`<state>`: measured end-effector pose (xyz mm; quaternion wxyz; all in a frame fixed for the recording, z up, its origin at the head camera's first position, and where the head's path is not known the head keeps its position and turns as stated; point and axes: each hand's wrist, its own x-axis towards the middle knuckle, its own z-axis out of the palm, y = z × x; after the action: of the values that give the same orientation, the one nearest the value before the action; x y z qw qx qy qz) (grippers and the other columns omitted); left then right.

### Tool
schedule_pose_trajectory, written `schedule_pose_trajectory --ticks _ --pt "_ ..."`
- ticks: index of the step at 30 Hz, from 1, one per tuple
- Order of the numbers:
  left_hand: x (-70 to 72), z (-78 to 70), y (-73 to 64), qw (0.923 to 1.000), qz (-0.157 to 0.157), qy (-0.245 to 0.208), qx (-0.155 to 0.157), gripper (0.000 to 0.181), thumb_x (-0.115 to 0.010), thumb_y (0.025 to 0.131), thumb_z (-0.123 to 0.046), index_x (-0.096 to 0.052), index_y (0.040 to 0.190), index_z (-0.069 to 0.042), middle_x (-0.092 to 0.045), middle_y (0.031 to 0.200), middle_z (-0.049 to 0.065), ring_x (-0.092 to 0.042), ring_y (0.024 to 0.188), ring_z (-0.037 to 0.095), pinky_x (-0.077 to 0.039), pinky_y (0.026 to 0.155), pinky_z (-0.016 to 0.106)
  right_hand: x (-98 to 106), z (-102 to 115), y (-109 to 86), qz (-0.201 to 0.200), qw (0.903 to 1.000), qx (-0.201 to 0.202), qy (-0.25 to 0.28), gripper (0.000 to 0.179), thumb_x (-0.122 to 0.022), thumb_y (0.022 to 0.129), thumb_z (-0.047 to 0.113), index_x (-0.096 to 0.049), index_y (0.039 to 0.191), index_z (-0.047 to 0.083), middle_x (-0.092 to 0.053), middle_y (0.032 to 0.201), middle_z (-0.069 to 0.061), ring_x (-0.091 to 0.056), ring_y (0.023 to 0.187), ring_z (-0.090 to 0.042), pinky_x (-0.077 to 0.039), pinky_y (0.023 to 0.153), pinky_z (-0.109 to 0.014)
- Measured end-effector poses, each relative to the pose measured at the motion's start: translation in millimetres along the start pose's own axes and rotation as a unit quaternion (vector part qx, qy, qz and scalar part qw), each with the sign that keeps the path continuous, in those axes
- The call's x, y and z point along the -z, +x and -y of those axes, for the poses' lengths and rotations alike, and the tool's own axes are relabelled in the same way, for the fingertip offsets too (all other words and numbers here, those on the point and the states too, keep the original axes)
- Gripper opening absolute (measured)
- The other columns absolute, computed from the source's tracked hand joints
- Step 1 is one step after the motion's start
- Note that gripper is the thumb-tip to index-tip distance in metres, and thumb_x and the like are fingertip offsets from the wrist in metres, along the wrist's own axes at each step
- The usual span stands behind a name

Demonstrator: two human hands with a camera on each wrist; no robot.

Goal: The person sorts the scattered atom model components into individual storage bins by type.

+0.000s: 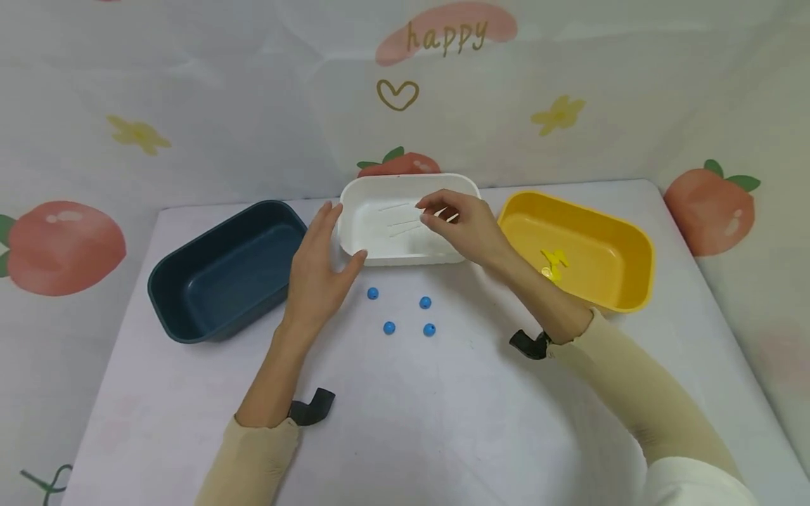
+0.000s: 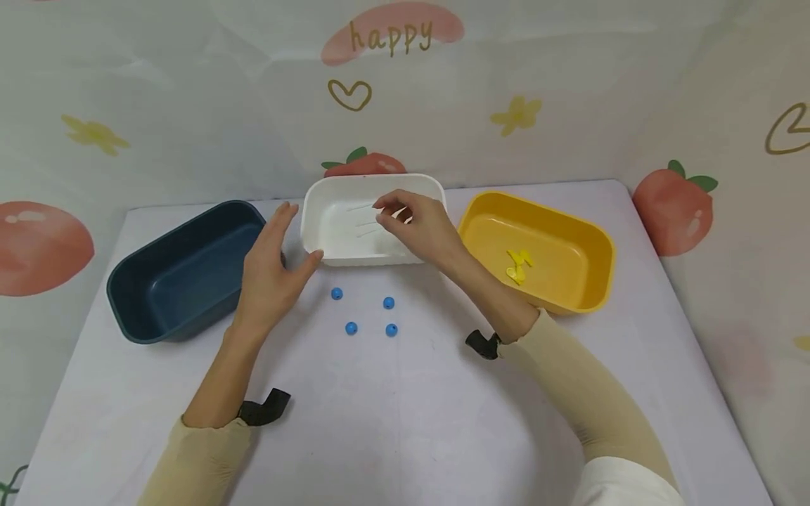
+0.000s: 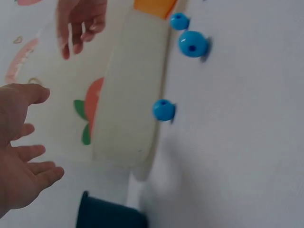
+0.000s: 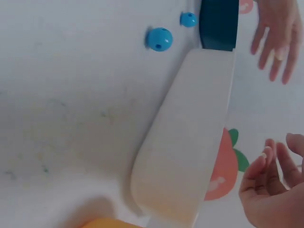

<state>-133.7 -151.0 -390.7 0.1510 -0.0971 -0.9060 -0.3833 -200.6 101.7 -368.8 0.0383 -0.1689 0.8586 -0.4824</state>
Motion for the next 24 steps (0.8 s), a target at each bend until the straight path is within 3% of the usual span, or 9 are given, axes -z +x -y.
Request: schedule_pose_trajectory --ticks 6,11,17,24 --pt "29.8 1.1 -12.6 0.9979 -0.054 0.002 -0.036 0.062 -0.079 0.085 -0.011 -0.056 0.142 -0.011 -0.041 0.154 0.006 -0.042 0.139 0.027 -0.042 0.105 0.050 -2 1 -17.5 -0.028 0.9989 0.035 0.011 0.019 -0.069 0.095 0.018 -0.072 0.112 0.012 -0.069 0.096 0.000 -0.060 0.083 -0.014 -0.052 0.077 -0.027" --pt "49.5 9.7 -23.9 0.9945 -0.087 0.009 -0.058 0.064 -0.081 0.082 -0.006 -0.055 0.142 -0.009 -0.047 0.150 0.009 -0.045 0.137 0.029 -0.040 0.107 0.051 -3 1 -29.9 -0.033 0.9970 0.066 0.027 0.018 -0.070 0.094 0.015 -0.072 0.111 0.010 -0.069 0.095 -0.001 -0.060 0.083 -0.015 -0.051 0.074 -0.026" --pt "64.9 23.9 -41.8 0.9907 -0.123 0.025 -0.052 0.070 -0.081 0.079 -0.003 -0.052 0.143 -0.006 -0.052 0.146 0.013 -0.047 0.135 0.032 -0.038 0.109 0.051 -4 -5 -45.3 -0.028 0.9939 0.098 0.041 0.018 -0.070 0.093 0.009 -0.072 0.111 0.009 -0.070 0.096 -0.001 -0.060 0.083 -0.014 -0.052 0.074 -0.024" --pt "88.3 46.3 -65.7 0.9861 -0.151 0.060 -0.033 0.071 -0.082 0.077 -0.003 -0.054 0.142 -0.005 -0.052 0.146 0.013 -0.046 0.135 0.035 -0.034 0.109 0.056 -13 -15 -64.9 0.011 0.9923 0.111 0.054 0.021 -0.068 0.092 0.003 -0.070 0.113 0.009 -0.068 0.097 0.002 -0.061 0.084 -0.015 -0.054 0.074 -0.025"
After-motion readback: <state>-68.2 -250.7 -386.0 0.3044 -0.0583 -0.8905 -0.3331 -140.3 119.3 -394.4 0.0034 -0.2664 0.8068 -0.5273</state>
